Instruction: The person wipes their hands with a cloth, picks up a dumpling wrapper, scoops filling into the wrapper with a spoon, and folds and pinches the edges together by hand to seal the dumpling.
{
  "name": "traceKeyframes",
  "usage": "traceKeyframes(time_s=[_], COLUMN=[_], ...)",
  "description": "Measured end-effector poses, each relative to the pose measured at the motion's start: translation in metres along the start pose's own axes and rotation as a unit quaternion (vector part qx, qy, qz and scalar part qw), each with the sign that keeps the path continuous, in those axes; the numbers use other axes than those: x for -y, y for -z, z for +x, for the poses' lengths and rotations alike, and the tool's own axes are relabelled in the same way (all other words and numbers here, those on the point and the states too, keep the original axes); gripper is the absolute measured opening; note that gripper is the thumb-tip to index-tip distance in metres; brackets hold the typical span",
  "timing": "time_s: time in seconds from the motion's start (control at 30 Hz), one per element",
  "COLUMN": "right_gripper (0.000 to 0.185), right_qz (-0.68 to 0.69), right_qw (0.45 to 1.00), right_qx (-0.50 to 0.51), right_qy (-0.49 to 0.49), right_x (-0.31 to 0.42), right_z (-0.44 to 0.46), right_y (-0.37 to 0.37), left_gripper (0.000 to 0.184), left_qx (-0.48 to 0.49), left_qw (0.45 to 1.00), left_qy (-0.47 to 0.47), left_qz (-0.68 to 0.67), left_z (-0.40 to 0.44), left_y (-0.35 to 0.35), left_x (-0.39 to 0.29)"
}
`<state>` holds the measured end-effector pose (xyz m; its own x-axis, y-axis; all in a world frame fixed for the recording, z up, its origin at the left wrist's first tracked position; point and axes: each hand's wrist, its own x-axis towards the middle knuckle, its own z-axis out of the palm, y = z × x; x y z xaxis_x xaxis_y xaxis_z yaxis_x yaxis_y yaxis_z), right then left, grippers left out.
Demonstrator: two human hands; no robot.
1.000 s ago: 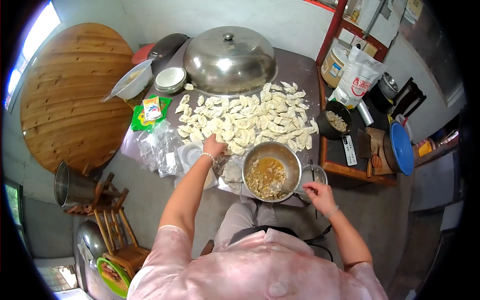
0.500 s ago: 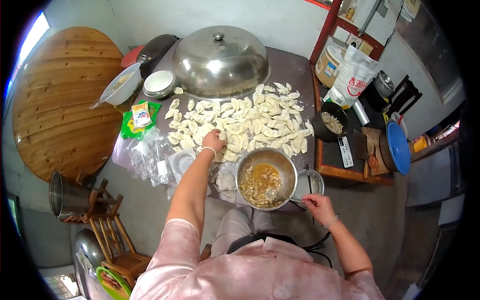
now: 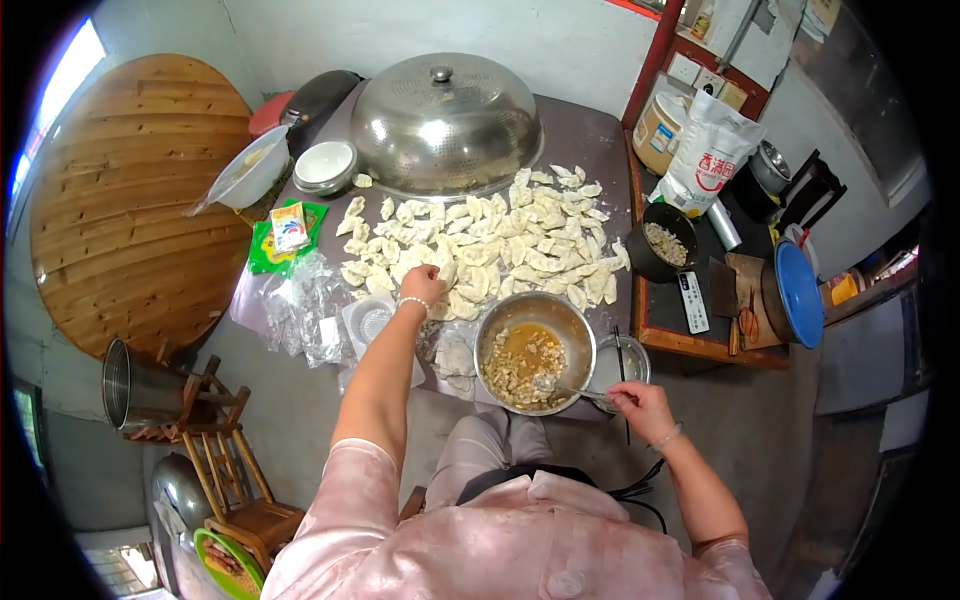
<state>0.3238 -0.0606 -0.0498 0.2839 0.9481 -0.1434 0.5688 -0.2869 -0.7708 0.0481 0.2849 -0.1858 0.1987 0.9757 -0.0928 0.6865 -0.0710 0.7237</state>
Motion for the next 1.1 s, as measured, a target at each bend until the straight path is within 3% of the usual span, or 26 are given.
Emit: traceKeyframes(time_s=[0.4, 0.6, 0.67, 0.83, 0.87, 0.97, 1.1], right_gripper=[0.013, 0.013, 0.013, 0.014, 0.013, 0.013, 0.015], right_qz=[-0.013, -0.023, -0.025, -0.007, -0.001, 0.009, -0.021], right_qw=[1.000, 1.000, 0.999, 1.000, 1.000, 1.000, 0.999], right_qx=[-0.013, 0.005, 0.016, 0.001, 0.002, 0.007, 0.036], right_qy=[0.009, -0.015, -0.024, -0.008, -0.010, -0.015, -0.031], right_x=[-0.004, -0.006, -0.004, -0.008, -0.009, -0.011, 0.000], right_z=[-0.002, -0.001, 0.001, 0.004, 0.005, 0.008, 0.006], right_y=[0.010, 0.011, 0.013, 0.011, 0.011, 0.007, 0.010], left_gripper=[0.022, 0.019, 0.017, 0.012, 0.010, 0.007, 0.012], left_qx=[-0.037, -0.087, -0.076, -0.088, -0.091, -0.087, -0.143], left_qw=[0.998, 0.990, 0.960, 0.820, 0.789, 0.750, 0.753], left_qy=[0.054, 0.031, 0.107, 0.232, 0.202, 0.205, 0.207], left_qz=[0.007, -0.110, -0.249, -0.516, -0.573, -0.623, -0.608], left_z=[-0.008, -0.005, 0.000, 0.000, -0.001, 0.010, 0.010], left_y=[-0.002, -0.006, -0.003, 0.037, 0.047, 0.078, 0.118], left_x=[-0.020, -0.002, 0.007, -0.003, -0.002, 0.021, 0.049])
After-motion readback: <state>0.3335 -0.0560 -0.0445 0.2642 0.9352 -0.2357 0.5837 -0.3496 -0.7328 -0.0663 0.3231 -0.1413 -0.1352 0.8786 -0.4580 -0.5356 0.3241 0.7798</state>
